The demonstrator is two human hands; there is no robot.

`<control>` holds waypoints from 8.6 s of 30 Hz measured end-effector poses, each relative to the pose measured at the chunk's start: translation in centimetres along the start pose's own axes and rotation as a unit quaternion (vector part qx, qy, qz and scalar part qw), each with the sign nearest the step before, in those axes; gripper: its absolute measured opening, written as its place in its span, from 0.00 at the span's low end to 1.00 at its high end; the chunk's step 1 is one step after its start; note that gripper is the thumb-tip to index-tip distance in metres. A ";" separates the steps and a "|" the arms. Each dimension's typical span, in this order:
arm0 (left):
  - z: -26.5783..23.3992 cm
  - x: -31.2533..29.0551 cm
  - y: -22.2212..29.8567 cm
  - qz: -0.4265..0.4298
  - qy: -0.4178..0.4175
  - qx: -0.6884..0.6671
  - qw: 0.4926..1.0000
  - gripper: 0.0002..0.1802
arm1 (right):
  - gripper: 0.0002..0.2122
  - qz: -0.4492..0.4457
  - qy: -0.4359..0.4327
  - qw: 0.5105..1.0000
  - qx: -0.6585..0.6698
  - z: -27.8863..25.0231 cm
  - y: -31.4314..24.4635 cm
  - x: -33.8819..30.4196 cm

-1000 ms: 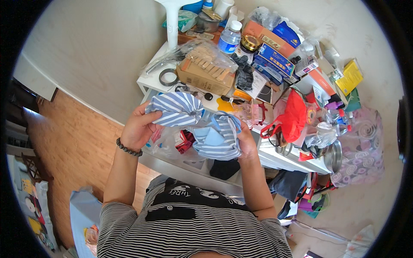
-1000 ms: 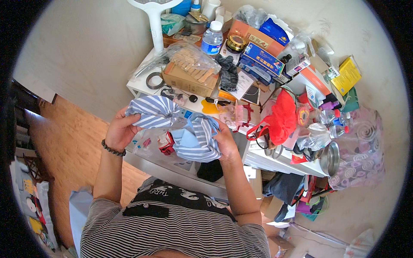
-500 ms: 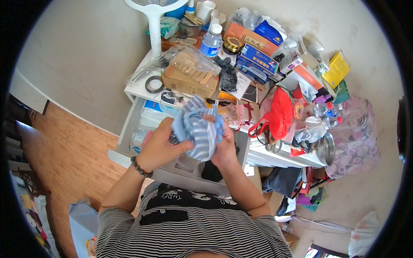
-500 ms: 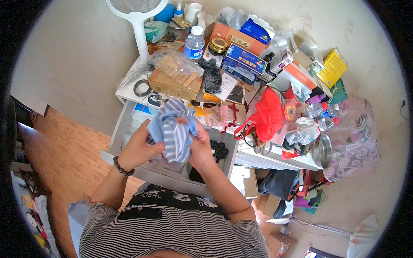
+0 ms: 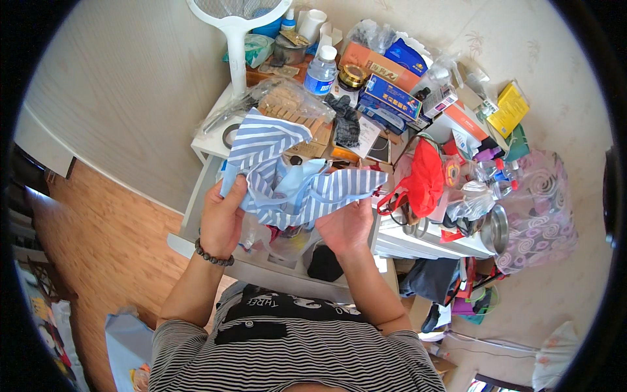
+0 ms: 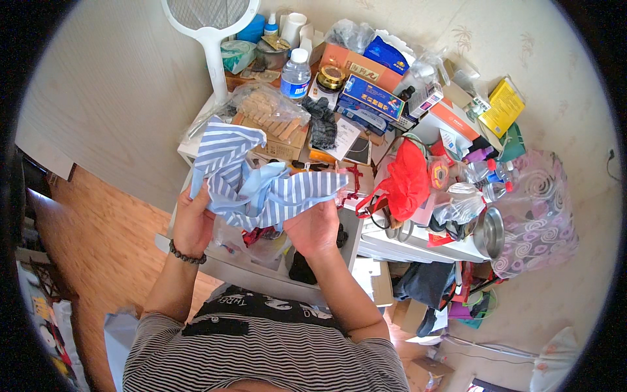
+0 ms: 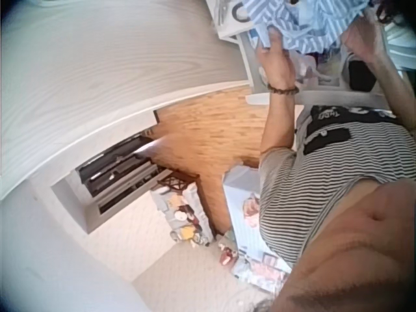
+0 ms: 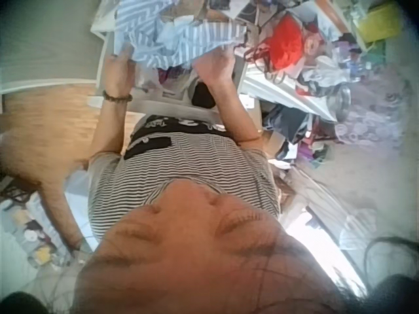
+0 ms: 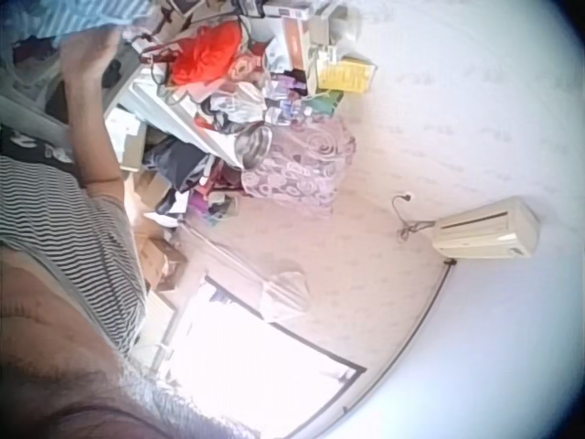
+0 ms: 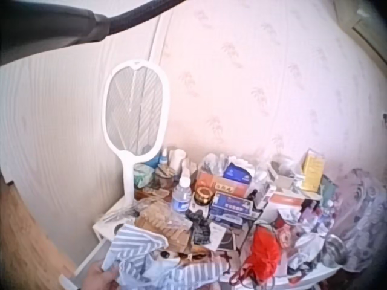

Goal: The person sorts through a cluttered drawer, picking up and inspecting various items including a striped hat, a black face mask, a blue and white striped shirt, a white bib, and a pink cloth. They fold the shirt and place it on a nearby bed, while other items are placed back into the drawer or on the shelf.

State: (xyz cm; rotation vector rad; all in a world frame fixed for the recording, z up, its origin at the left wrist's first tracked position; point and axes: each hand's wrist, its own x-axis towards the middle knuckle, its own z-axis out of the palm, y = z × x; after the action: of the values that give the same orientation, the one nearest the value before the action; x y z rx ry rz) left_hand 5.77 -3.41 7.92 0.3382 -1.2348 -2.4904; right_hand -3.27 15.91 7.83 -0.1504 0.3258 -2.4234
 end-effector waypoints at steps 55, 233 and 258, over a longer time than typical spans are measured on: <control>-2.3 0.6 12.2 0.026 0.006 -0.192 0.981 0.19 | 0.16 0.249 0.004 0.936 -0.248 10.1 4.5 12.6; -15.3 -6.8 27.8 0.292 0.093 0.076 0.949 0.20 | 0.12 -0.007 -0.247 0.821 -0.514 16.5 9.0 16.8; -16.8 -7.3 15.9 0.137 0.164 0.291 0.933 0.14 | 0.14 -0.165 -0.302 0.689 -0.638 9.0 3.5 5.7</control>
State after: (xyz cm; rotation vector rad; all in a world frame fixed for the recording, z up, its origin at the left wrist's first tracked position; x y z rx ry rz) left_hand 21.48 -21.64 11.16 0.6447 -1.7103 -1.7076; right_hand -3.79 7.90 15.69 -1.6660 1.6978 -1.7939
